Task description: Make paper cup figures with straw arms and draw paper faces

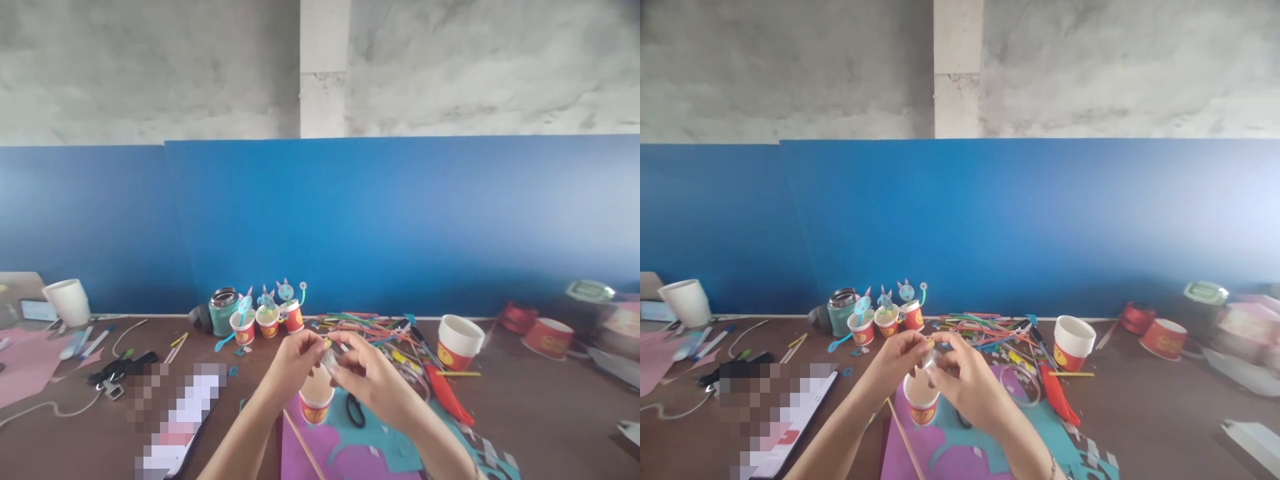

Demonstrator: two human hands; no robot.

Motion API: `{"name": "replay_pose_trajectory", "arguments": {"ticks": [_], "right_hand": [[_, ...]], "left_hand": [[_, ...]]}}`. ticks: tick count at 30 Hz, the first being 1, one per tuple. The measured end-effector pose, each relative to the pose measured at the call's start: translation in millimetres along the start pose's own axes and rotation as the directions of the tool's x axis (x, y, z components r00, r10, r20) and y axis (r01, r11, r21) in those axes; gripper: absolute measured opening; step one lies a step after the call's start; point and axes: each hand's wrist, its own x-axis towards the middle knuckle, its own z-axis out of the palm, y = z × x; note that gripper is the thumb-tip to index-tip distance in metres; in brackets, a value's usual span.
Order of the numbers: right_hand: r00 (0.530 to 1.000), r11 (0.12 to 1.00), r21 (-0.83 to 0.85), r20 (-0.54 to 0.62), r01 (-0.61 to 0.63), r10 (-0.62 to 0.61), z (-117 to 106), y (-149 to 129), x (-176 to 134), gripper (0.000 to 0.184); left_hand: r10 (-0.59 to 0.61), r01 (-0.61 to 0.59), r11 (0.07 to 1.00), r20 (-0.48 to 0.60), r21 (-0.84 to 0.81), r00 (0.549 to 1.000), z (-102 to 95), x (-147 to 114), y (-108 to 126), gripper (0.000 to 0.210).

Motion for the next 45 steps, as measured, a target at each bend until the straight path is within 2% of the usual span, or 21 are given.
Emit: {"name": "replay_pose_trajectory", "arguments": {"ticks": [4, 6, 9, 11, 12, 13, 15, 19, 23, 25, 28, 31, 33, 37, 39, 41, 43, 45], "right_hand": [[0.994, 0.995, -0.088, -0.095, -0.054, 0.046, 2.0, 12.6, 5.4, 0.045], [0.992, 0.989, -0.136, -0.119, -0.058, 0.042, 0.6, 18.3, 8.9, 0.044], [0.997, 0.985, -0.171, -0.073, 0.008, -0.021, -6.8, 27.7, 14.9, 0.039], [0.998, 0.957, -0.291, -0.054, -0.007, -0.010, -13.4, 36.8, 17.9, 0.028], [0.998, 0.909, -0.414, -0.059, -0.052, 0.031, -16.2, 42.4, 18.9, 0.025], [0.993, 0.823, -0.555, -0.051, -0.117, 0.107, -18.0, 48.7, 19.4, 0.024], [0.954, 0.596, -0.778, -0.018, -0.201, 0.299, -17.9, 62.0, 19.7, 0.028], [0.893, 0.492, -0.837, 0.008, -0.240, 0.450, -4.2, 81.1, 20.8, 0.040], [0.882, 0.455, -0.847, -0.035, -0.275, 0.469, 7.4, 85.1, 22.5, 0.056], [0.880, 0.449, -0.841, -0.062, -0.300, 0.471, 5.4, 85.8, 21.2, 0.057], [0.885, 0.466, -0.829, -0.072, -0.310, 0.460, -8.8, 89.9, 14.5, 0.043], [0.916, 0.526, -0.803, -0.061, -0.280, 0.396, -31.2, 96.5, 5.6, 0.041], [0.939, 0.603, -0.761, -0.026, -0.240, 0.342, -46.5, 98.7, 1.7, 0.042], [0.925, 0.684, -0.665, -0.026, -0.299, 0.379, -64.3, 90.5, -0.8, 0.046], [0.919, 0.689, -0.649, -0.038, -0.321, 0.392, -60.9, 82.7, -1.9, 0.042], [0.924, 0.680, -0.675, -0.006, -0.286, 0.382, -48.6, 76.1, -3.7, 0.035], [0.973, 0.744, -0.645, 0.007, -0.172, 0.231, -32.5, 71.9, -5.6, 0.029], [0.982, 0.785, -0.605, 0.028, -0.130, 0.184, -20.7, 69.2, -7.1, 0.025]], "left_hand": [[0.103, -0.096, 0.991, -0.078, 0.089, 0.992, 3.5, 0.4, -2.7, 0.026], [0.109, -0.102, 0.989, -0.055, 0.109, 0.993, 2.4, -1.0, -0.6, 0.027], [0.083, -0.083, 0.990, 0.004, 0.115, 0.997, -2.9, -3.5, 4.7, 0.029], [0.041, -0.046, 0.993, 0.054, 0.109, 0.998, -7.0, -4.8, 8.0, 0.029], [0.019, -0.028, 0.995, 0.082, 0.100, 0.996, -8.7, -5.4, 9.2, 0.028], [-0.002, -0.008, 0.996, 0.111, 0.089, 0.994, -9.9, -6.1, 10.2, 0.027], [-0.042, 0.031, 0.997, 0.165, 0.068, 0.985, -10.5, -7.6, 11.2, 0.023], [-0.060, 0.050, 0.997, 0.200, 0.057, 0.978, -4.3, -11.2, 11.1, 0.017], [0.001, -0.016, 0.992, 0.121, 0.127, 0.993, 5.5, -10.1, 8.5, 0.012], [0.045, -0.062, 0.983, 0.100, 0.172, 0.994, 7.5, -5.2, 5.7, 0.011], [0.151, -0.174, 0.945, 0.103, 0.275, 0.983, 5.3, 7.5, 2.3, 0.011], [0.235, -0.277, 0.890, 0.155, 0.363, 0.960, 1.3, 23.1, 3.0, 0.015], [0.270, -0.315, 0.868, 0.168, 0.385, 0.948, 0.4, 32.6, 5.3, 0.018], [0.298, -0.339, 0.843, 0.162, 0.417, 0.941, 4.3, 46.3, 5.6, 0.017], [0.295, -0.328, 0.845, 0.143, 0.423, 0.945, 8.6, 49.3, 0.7, 0.016], [0.308, -0.316, 0.840, 0.093, 0.442, 0.947, 14.3, 49.6, -7.6, 0.016], [0.327, -0.307, 0.825, 0.042, 0.476, 0.944, 20.1, 47.7, -17.7, 0.017], [0.333, -0.294, 0.813, 0.012, 0.503, 0.943, 24.3, 45.2, -27.5, 0.017]]}}
